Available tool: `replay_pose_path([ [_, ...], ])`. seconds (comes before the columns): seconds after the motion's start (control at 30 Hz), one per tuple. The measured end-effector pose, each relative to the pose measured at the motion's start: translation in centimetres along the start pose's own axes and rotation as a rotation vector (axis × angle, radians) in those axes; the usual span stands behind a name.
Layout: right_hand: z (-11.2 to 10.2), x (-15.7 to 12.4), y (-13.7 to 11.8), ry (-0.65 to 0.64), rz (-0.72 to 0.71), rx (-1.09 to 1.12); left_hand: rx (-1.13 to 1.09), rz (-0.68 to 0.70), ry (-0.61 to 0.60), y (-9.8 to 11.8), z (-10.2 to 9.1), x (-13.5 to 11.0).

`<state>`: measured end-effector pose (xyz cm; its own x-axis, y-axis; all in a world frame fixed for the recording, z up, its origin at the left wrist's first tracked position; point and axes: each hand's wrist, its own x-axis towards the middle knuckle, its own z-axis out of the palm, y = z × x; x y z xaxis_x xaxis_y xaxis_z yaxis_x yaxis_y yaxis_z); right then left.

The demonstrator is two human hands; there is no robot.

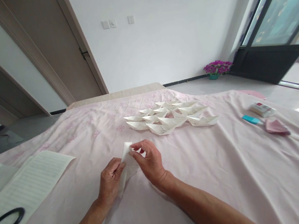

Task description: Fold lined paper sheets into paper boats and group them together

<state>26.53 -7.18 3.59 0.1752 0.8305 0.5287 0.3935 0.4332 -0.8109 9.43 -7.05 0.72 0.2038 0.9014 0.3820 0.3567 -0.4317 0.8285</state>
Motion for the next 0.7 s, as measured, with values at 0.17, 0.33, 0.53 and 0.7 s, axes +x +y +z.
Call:
replay_pose_path([
  [0.17, 0.1, -0.2, -0.8, -0.043, 0.011, 0.075, 0.085, 0.1, 0.03, -0.2, -0.6, 0.2],
  [0.33, 0.1, -0.1, -1.1, -0.007, 0.046, 0.101, 0.123, 0.159, 0.033, -0.3, -0.6, 0.0],
  [0.53, 0.0, 0.0, -1.4, 0.0, 0.061, 0.106, 0.178, 0.227, 0.04, 0.0, -0.6, -0.2],
  [0.7, -0.1, 0.2, -1.9, -0.06, 0.123, 0.158, 0.314, 0.431, 0.141, 0.5, -1.4, 0.8],
])
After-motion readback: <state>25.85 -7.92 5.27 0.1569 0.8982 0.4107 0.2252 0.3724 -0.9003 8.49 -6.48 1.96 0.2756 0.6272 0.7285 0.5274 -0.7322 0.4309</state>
